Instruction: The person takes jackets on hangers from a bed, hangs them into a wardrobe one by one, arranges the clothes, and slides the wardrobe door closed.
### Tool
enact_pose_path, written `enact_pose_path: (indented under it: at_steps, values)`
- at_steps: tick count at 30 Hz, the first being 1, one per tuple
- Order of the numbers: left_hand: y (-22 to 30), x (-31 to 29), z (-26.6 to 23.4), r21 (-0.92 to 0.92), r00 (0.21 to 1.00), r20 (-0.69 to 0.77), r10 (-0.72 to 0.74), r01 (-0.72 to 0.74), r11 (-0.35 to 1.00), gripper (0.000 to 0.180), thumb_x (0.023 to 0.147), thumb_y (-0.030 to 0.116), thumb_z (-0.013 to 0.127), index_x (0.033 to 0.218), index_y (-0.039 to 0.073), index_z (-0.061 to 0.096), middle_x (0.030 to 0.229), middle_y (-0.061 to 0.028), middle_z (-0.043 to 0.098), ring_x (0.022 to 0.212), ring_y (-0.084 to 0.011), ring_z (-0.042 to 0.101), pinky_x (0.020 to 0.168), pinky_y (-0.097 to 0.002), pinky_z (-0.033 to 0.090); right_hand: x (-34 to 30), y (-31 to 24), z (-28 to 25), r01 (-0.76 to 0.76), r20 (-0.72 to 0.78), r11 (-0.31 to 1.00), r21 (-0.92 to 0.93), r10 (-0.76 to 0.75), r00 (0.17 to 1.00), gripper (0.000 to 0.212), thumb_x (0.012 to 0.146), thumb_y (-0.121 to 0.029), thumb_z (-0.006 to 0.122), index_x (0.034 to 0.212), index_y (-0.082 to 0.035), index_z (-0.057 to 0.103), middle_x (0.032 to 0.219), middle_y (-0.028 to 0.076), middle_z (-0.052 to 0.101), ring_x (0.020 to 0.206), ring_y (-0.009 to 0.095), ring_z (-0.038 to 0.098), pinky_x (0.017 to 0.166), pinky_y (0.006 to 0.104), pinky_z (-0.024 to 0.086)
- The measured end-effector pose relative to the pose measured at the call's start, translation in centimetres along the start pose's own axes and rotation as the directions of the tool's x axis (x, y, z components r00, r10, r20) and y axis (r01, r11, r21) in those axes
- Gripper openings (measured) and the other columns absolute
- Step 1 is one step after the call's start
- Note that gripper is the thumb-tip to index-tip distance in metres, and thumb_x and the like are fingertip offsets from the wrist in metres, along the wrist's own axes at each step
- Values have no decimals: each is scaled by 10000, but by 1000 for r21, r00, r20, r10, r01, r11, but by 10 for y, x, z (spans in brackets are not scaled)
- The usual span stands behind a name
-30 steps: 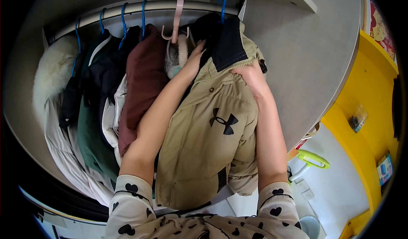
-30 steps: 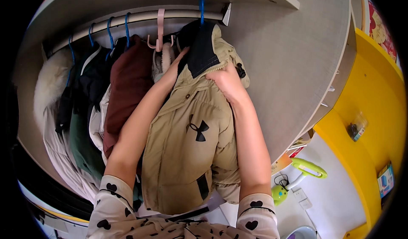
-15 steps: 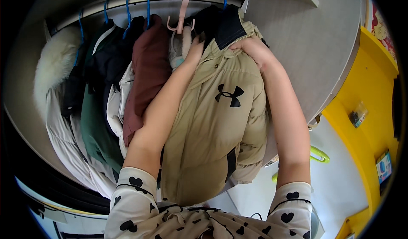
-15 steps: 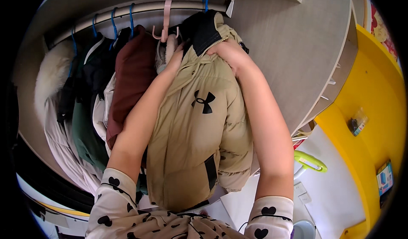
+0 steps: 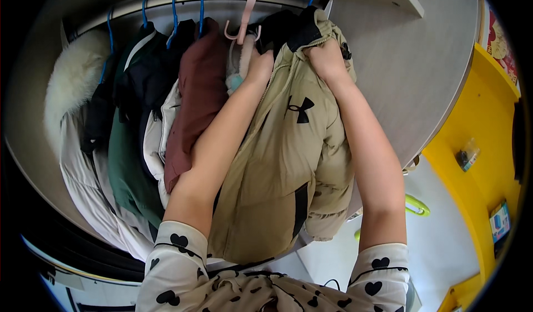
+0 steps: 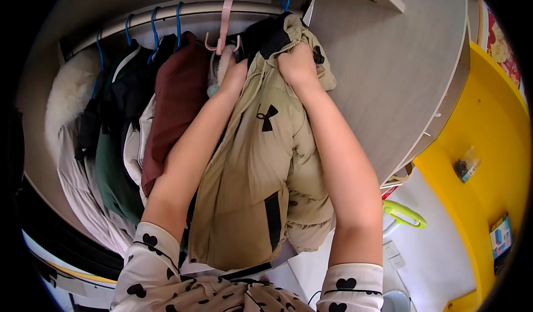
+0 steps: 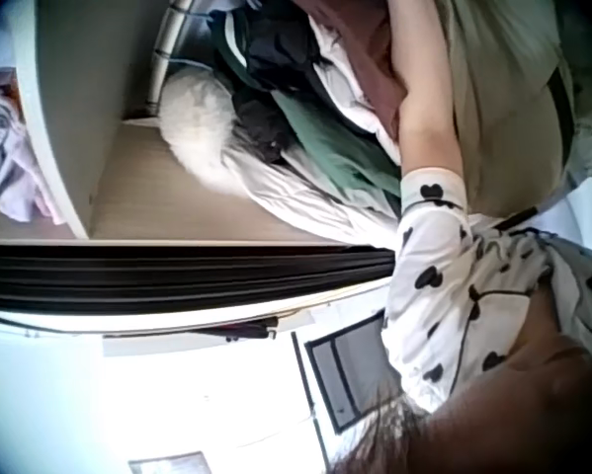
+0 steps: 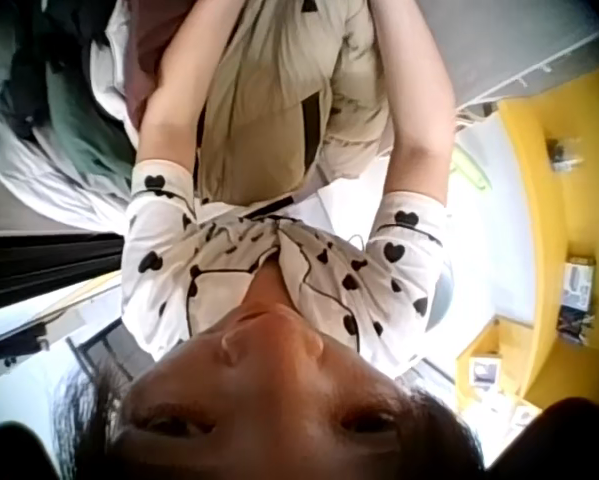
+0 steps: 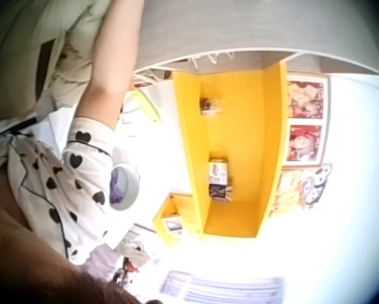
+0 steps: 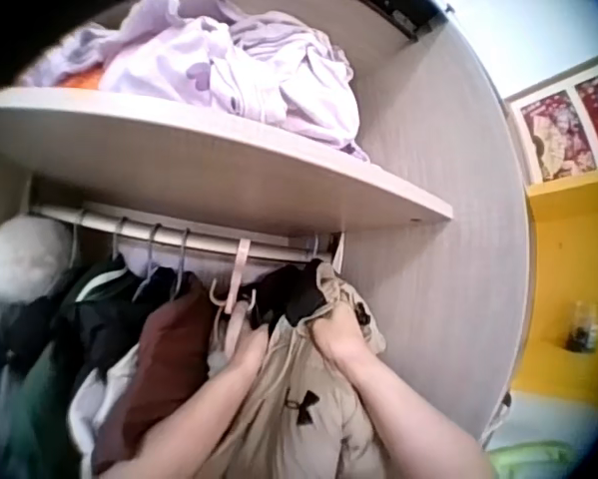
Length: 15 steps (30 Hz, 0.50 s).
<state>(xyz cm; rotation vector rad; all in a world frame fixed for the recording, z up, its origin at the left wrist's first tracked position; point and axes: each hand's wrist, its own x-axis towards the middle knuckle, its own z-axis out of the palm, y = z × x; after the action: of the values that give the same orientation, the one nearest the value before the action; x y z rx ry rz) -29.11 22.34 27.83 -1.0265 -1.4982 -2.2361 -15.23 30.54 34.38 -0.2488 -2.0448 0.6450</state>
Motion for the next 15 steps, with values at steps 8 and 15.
enact_pose_path:
  at_steps: [8, 15]
  values:
    - [9, -10, -10, -15, 942, 245, -229, 240, 971, 584, 888, 153, 484, 1411, -66, 341, 1436, -254, 377, 1309, -301, 409, 1070, -325, 321, 4, 10, 2, 109, 156, 989, 104, -125, 980, 396, 768, -21, 625, 1158, 18, 567, 1158, 117, 615, 1064, 248, 563, 938, 331, 425]
    - [28, -32, -3, -150, 980, 132, 151, -131, 980, 593, 955, 296, 507, 1443, 12, 324, 1451, -280, 343, 1367, -306, 334, 1104, -325, 253, 10, -18, -1, 165, 146, 971, -174, -141, 979, 325, 779, -65, 618, 1094, 14, 607, 1041, 212, 654, 1019, 350, 609, 898, 384, 462]
